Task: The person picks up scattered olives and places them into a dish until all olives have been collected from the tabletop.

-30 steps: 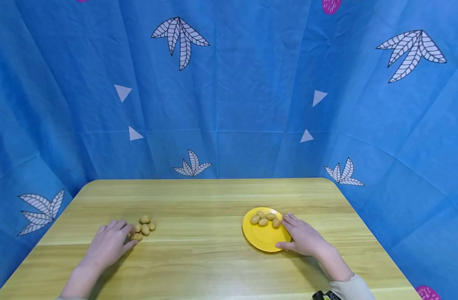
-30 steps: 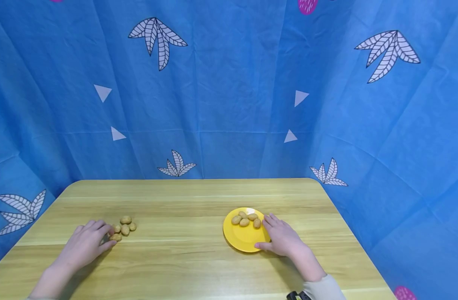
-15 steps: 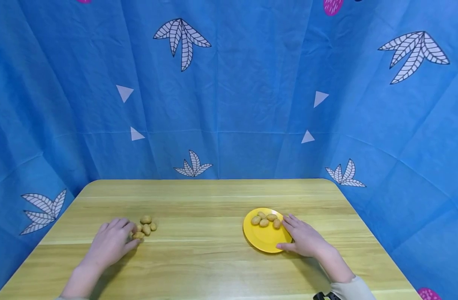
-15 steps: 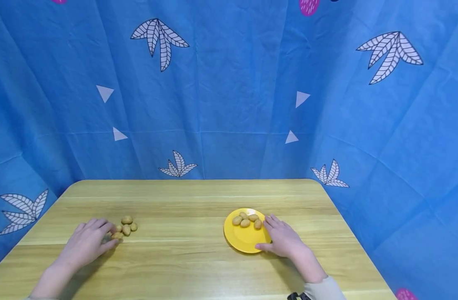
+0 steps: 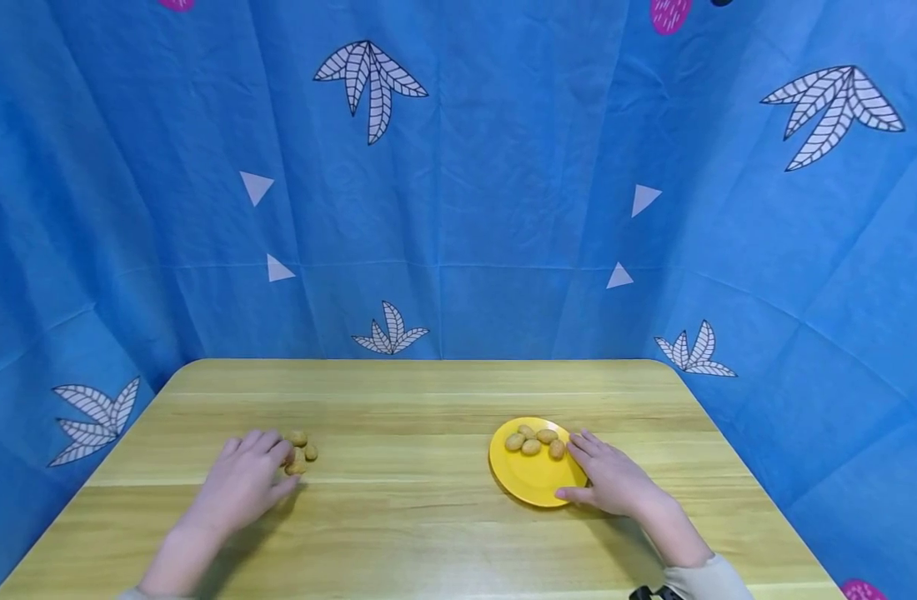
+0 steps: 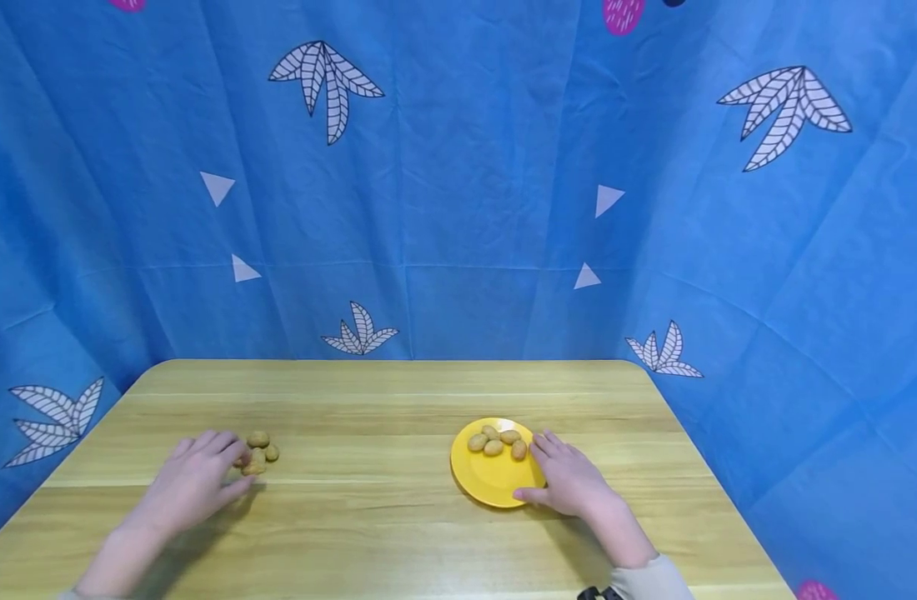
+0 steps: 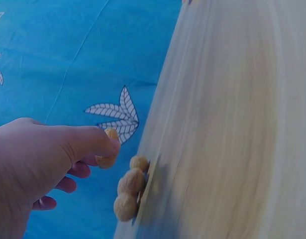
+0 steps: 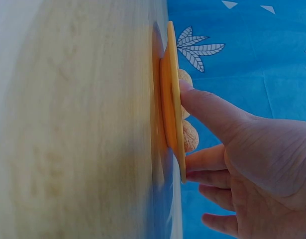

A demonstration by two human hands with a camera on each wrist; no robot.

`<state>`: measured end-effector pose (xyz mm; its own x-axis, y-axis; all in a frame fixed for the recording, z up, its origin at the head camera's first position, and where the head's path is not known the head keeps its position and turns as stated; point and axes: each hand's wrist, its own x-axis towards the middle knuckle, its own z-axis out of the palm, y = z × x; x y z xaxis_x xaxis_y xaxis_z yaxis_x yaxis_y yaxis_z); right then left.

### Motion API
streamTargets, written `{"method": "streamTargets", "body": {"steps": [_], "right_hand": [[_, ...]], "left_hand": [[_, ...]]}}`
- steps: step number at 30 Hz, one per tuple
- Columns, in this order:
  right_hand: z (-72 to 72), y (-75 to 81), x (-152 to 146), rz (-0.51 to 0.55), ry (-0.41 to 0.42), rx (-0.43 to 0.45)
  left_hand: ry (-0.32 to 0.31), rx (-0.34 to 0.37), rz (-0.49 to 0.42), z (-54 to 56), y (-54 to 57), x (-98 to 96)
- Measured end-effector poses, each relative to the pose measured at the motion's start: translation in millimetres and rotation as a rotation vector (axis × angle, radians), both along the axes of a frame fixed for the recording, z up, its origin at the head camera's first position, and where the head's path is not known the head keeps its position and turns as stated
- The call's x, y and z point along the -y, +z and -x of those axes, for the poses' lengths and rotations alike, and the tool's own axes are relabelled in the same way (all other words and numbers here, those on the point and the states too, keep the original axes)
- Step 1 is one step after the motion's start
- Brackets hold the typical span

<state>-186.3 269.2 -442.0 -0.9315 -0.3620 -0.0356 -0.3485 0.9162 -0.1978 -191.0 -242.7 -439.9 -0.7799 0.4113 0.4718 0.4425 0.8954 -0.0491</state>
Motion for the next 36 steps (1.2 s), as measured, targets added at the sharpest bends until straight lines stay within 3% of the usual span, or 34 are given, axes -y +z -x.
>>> {"method": "streamTargets", "body": {"steps": [10, 19, 25, 36], "right_hand": [[-0.3, 0.8, -1, 0.011, -0.003, 0.008], [-0.1, -1.5, 0, 0.011, -0.002, 0.008], [0.0, -2.3, 0, 0.007, -0.008, 0.013], [-1.6, -1.4, 0, 0.002, -0.009, 0.010]], "left_hand": [[-0.043, 0.011, 0.057, 0.0, 0.6, -25.4], [-0.121, -0.069, 0.085, 6.5, -1.3, -44.6], [-0.164, -0.077, 0.107, 12.6, -0.2, -58.6], [-0.232, -0.105, 0.135, 17.9, 8.9, -94.4]]}}
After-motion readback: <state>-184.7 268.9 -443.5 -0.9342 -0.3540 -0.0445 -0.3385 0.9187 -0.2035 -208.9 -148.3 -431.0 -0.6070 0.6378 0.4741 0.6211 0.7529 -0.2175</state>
